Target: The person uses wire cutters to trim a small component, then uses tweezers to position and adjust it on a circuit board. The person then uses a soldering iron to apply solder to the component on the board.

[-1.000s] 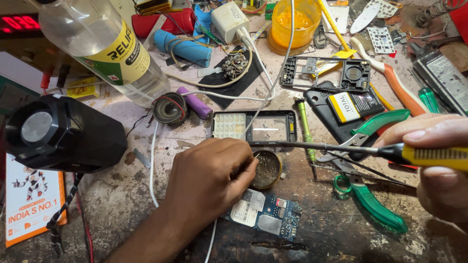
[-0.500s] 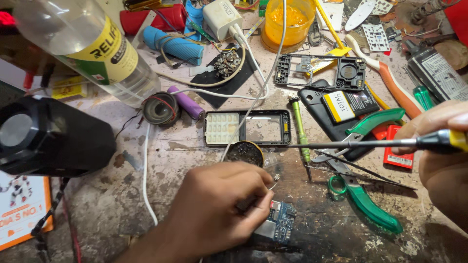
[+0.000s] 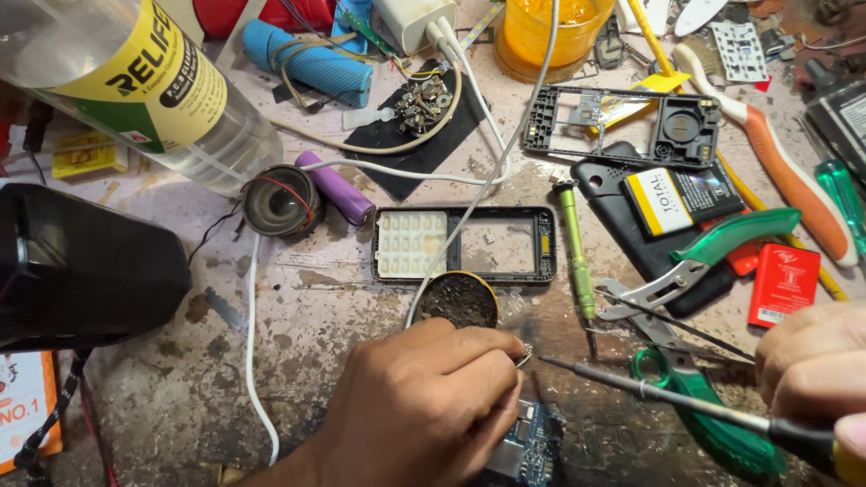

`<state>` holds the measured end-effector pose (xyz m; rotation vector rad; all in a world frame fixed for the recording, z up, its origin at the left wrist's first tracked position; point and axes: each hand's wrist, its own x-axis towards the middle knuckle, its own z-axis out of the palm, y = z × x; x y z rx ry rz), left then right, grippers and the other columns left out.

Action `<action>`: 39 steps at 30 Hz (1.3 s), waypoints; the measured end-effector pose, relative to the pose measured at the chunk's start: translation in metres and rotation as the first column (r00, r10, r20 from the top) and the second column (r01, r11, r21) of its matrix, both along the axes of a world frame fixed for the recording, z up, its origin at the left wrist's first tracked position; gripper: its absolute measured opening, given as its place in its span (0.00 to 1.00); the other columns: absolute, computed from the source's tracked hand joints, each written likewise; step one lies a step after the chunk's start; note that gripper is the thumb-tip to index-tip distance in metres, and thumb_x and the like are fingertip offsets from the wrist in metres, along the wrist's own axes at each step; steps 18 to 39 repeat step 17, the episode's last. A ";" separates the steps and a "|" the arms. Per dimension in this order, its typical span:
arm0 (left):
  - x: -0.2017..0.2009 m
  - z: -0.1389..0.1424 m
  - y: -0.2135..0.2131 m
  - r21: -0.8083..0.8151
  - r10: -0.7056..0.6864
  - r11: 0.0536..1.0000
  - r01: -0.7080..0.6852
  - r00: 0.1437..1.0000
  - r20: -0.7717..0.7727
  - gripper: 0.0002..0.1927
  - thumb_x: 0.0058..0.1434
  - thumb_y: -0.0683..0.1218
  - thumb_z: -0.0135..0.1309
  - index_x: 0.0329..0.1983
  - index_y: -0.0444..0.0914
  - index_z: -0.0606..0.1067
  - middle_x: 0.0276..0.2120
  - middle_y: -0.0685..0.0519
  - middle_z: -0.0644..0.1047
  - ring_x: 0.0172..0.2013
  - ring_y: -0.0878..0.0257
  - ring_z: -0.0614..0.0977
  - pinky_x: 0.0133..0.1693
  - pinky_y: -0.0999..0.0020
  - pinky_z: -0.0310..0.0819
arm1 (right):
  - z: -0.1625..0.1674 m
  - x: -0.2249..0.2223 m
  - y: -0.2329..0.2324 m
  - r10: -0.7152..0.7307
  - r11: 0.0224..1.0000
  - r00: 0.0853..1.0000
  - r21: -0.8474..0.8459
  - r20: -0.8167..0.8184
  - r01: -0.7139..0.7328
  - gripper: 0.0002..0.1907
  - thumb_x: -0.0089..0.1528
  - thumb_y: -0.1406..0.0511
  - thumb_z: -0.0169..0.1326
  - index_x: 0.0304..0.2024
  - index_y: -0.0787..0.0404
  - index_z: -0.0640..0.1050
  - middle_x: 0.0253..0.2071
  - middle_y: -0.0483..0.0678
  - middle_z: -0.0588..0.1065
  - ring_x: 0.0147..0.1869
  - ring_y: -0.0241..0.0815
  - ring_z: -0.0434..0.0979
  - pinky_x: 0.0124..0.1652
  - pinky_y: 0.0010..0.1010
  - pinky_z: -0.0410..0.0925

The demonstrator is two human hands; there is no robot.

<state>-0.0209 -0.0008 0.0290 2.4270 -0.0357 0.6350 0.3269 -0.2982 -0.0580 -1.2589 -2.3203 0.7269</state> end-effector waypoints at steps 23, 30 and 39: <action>0.002 0.003 0.000 -0.039 0.000 0.999 -0.002 0.999 -0.039 0.07 0.57 0.42 0.65 0.30 0.39 0.76 0.34 0.55 0.82 0.31 0.58 0.82 0.33 0.64 0.77 | -0.010 -0.001 0.004 0.002 0.993 0.985 0.114 -0.170 0.017 0.13 0.61 0.56 0.69 0.25 0.48 0.80 0.23 0.35 0.80 0.25 0.32 0.85 0.29 0.22 0.81; 0.002 0.003 0.000 -0.039 0.000 0.999 -0.002 0.999 -0.039 0.07 0.57 0.42 0.65 0.30 0.39 0.76 0.34 0.55 0.82 0.31 0.58 0.82 0.33 0.64 0.77 | -0.010 -0.001 0.004 0.002 0.993 0.985 0.114 -0.170 0.017 0.13 0.61 0.56 0.69 0.25 0.48 0.80 0.23 0.35 0.80 0.25 0.32 0.85 0.29 0.22 0.81; 0.002 0.003 0.000 -0.039 0.000 0.999 -0.002 0.999 -0.039 0.07 0.57 0.42 0.65 0.30 0.39 0.76 0.34 0.55 0.82 0.31 0.58 0.82 0.33 0.64 0.77 | -0.010 -0.001 0.004 0.002 0.993 0.985 0.114 -0.170 0.017 0.13 0.61 0.56 0.69 0.25 0.48 0.80 0.23 0.35 0.80 0.25 0.32 0.85 0.29 0.22 0.81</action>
